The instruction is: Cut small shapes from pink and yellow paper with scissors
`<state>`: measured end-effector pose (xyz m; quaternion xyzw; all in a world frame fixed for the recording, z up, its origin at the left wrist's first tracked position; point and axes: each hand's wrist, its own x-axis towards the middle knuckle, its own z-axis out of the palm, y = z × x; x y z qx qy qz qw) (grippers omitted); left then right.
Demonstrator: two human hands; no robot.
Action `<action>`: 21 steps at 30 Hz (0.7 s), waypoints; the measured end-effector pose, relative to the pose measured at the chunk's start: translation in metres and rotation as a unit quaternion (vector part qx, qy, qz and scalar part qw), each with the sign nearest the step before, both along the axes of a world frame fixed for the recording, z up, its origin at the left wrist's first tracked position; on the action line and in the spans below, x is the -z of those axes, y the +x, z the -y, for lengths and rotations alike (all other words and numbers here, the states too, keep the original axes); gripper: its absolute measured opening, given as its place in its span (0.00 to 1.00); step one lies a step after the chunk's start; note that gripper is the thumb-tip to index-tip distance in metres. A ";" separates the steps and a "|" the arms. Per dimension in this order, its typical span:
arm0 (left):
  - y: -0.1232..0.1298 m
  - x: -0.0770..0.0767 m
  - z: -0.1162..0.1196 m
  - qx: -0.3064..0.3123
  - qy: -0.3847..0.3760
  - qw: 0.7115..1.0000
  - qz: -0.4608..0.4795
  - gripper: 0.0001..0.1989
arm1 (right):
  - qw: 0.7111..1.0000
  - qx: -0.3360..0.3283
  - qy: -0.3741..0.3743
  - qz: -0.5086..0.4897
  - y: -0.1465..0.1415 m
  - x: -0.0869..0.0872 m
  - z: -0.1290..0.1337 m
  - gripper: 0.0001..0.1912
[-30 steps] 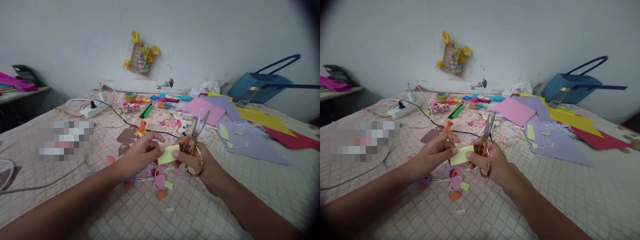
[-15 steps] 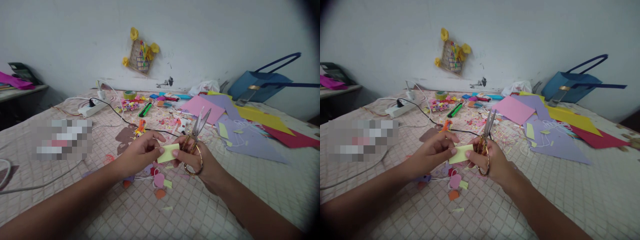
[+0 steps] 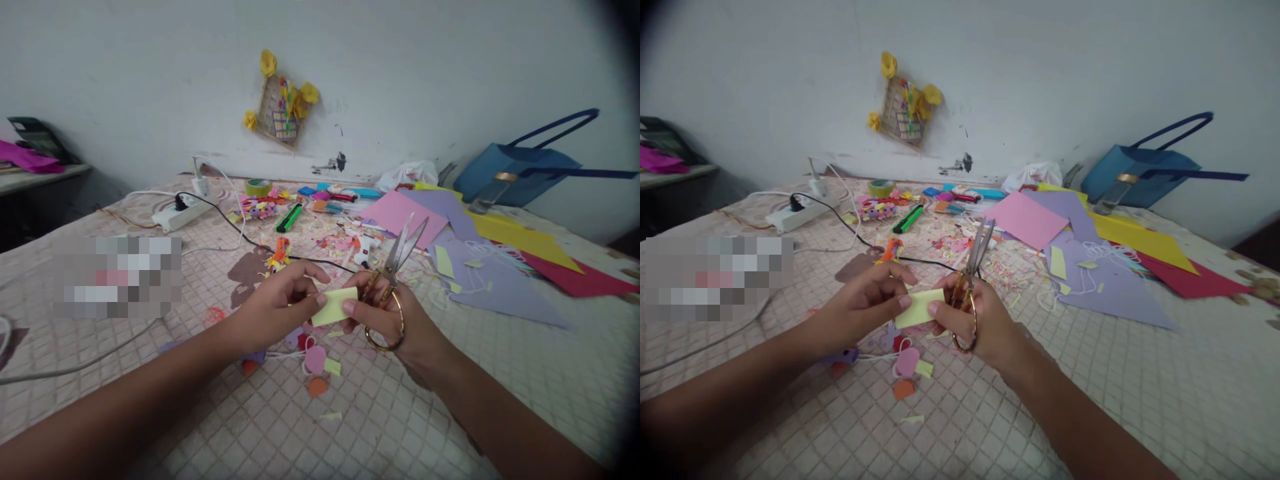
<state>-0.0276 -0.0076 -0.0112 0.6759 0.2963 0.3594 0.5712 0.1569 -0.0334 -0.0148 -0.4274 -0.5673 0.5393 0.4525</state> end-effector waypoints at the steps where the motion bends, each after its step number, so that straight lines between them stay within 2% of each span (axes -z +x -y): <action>1: 0.000 -0.001 0.000 -0.004 0.008 1.000 -0.018 0.10 | 1.000 -0.004 0.000 0.004 0.000 0.000 0.000 0.10; 3: -0.002 -0.005 -0.001 -0.001 0.049 0.995 -0.084 0.10 | 1.000 -0.006 0.000 0.012 0.001 0.000 0.002 0.09; 7: -0.005 -0.011 -0.003 0.037 0.157 0.964 -0.211 0.19 | 1.000 -0.021 -0.002 0.019 0.001 0.000 0.003 0.08; 14: -0.004 -0.010 -0.001 0.015 0.231 0.942 -0.244 0.18 | 0.999 -0.022 0.008 0.035 0.002 0.000 0.004 0.07; 21: -0.003 -0.007 0.001 0.041 0.253 0.933 -0.254 0.16 | 0.992 -0.008 0.052 0.113 0.000 -0.001 0.006 0.06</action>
